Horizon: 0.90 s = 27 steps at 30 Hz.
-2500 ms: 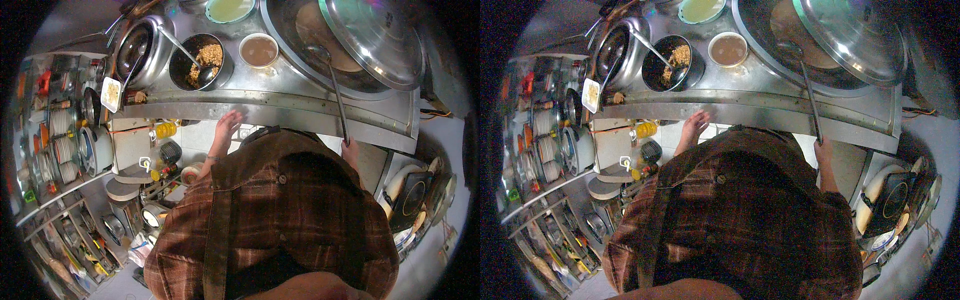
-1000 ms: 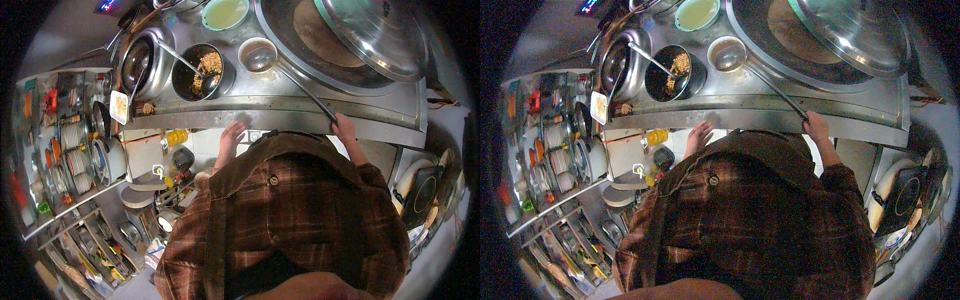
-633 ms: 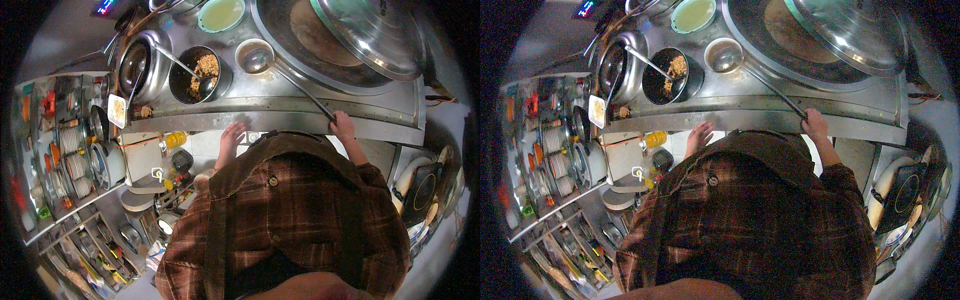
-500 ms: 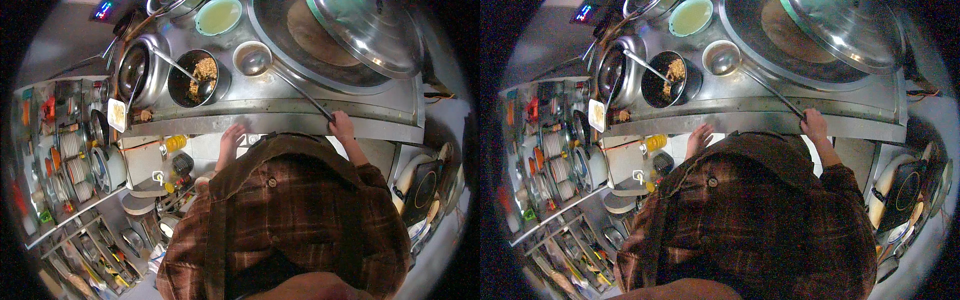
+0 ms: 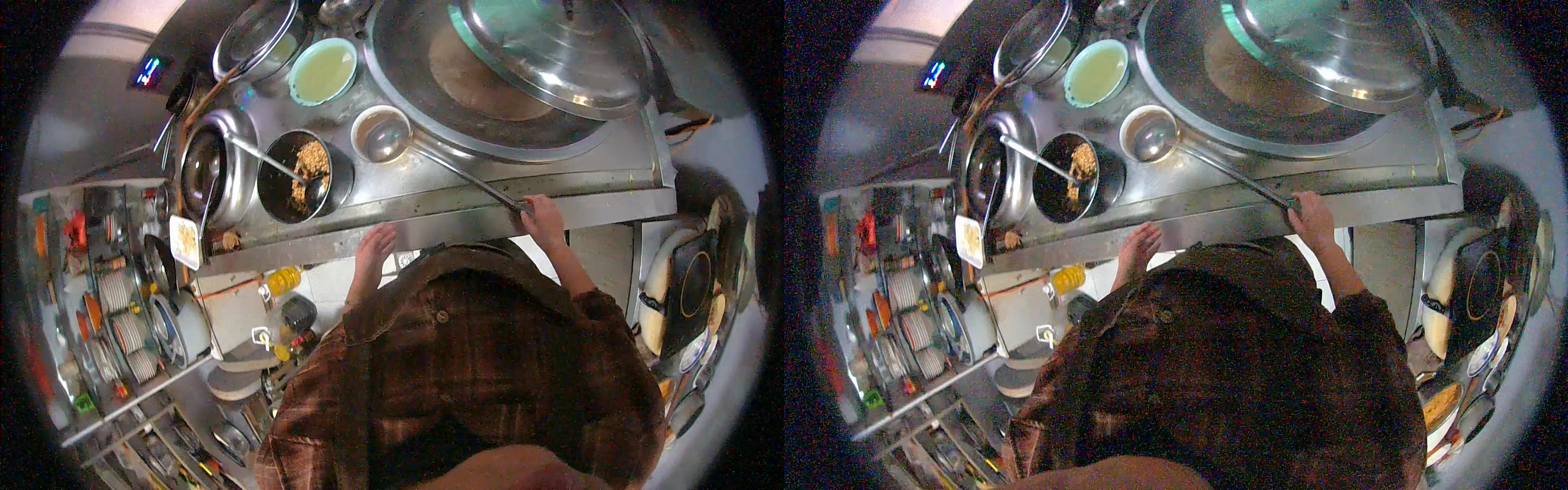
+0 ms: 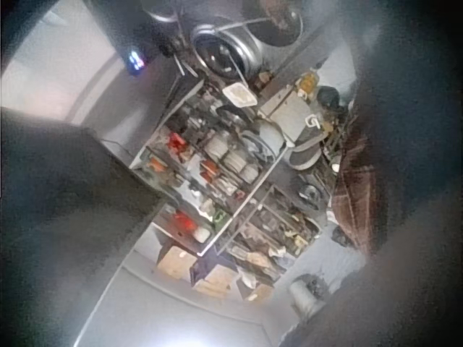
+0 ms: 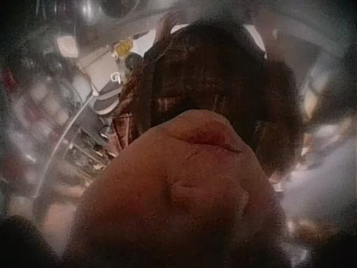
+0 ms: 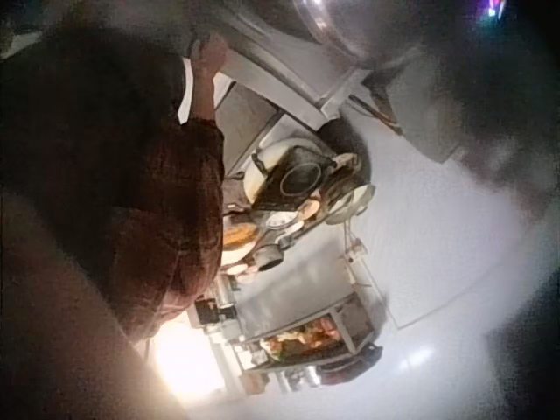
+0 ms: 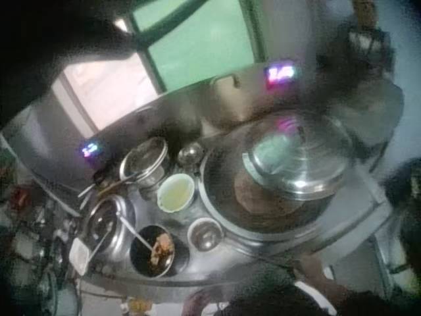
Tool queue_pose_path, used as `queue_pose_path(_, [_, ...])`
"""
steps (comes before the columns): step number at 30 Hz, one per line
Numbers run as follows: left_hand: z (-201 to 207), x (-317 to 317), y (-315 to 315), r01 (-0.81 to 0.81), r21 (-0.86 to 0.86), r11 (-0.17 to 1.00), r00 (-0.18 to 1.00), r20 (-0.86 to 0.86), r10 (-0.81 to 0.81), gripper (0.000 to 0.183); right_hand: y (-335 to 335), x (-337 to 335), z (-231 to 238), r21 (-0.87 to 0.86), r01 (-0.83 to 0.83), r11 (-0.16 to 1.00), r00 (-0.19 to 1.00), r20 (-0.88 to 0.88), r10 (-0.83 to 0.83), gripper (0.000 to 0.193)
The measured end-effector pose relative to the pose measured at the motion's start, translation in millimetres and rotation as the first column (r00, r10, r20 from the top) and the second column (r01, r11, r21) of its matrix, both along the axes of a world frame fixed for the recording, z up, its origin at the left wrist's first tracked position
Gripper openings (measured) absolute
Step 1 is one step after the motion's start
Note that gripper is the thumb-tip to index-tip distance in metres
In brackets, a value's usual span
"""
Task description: The person rolls a long dough rope on a floured countertop, pinches off small pieces, and shapes them into round dumpling wrappers. They repeatedly move to the stove to ladle broth into a bowl, then return to continue shaping the dough pieces.
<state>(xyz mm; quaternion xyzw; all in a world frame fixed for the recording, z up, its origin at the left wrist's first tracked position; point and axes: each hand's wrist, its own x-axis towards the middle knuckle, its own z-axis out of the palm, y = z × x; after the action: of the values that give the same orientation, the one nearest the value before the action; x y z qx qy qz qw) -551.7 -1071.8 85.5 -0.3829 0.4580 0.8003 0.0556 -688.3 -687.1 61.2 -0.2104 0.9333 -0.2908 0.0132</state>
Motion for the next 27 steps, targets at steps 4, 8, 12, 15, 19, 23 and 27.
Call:
queue_pose_path(4, [-2, -23, 13, 0.175, 0.049, 0.983, 0.984, -0.046, -0.172, 0.037, 13, 38, 6, -0.027, 0.176, 0.984, 0.984, 0.025, -0.175, 0.030])
queue_pose_path(8, [-3, -40, 21, 0.398, 0.045, 0.916, 0.917, -0.047, -0.396, 0.038, 21, 101, 9, -0.084, 0.382, 0.920, 0.923, -0.008, -0.384, 0.026])
queue_pose_path(12, [-5, -54, 35, 0.612, 0.107, 0.783, 0.790, -0.054, -0.610, 0.040, 22, 198, 13, -0.037, 0.585, 0.810, 0.803, 0.168, -0.572, 0.019])
queue_pose_path(15, [-6, -61, 56, 0.702, 0.077, 0.708, 0.712, -0.029, -0.702, 0.038, 24, 269, 17, 0.067, 0.675, 0.734, 0.700, 0.254, -0.667, 0.018])
queue_pose_path(19, [-1, -64, 112, 0.842, 0.132, 0.524, 0.540, -0.161, -0.826, 0.034, 28, 347, 25, 0.097, 0.826, 0.556, 0.518, 0.263, -0.814, 0.016])
queue_pose_path(23, [15, -51, 192, 0.935, -0.026, 0.354, 0.352, -0.068, -0.934, 0.033, 38, 417, 31, 0.096, 0.891, 0.443, 0.421, 0.188, -0.887, 0.020])
queue_pose_path(27, [24, -19, 271, 0.985, -0.093, 0.144, 0.135, -0.104, -0.985, 0.035, 54, 483, 32, 0.095, 0.948, 0.305, 0.294, 0.108, -0.950, 0.020])
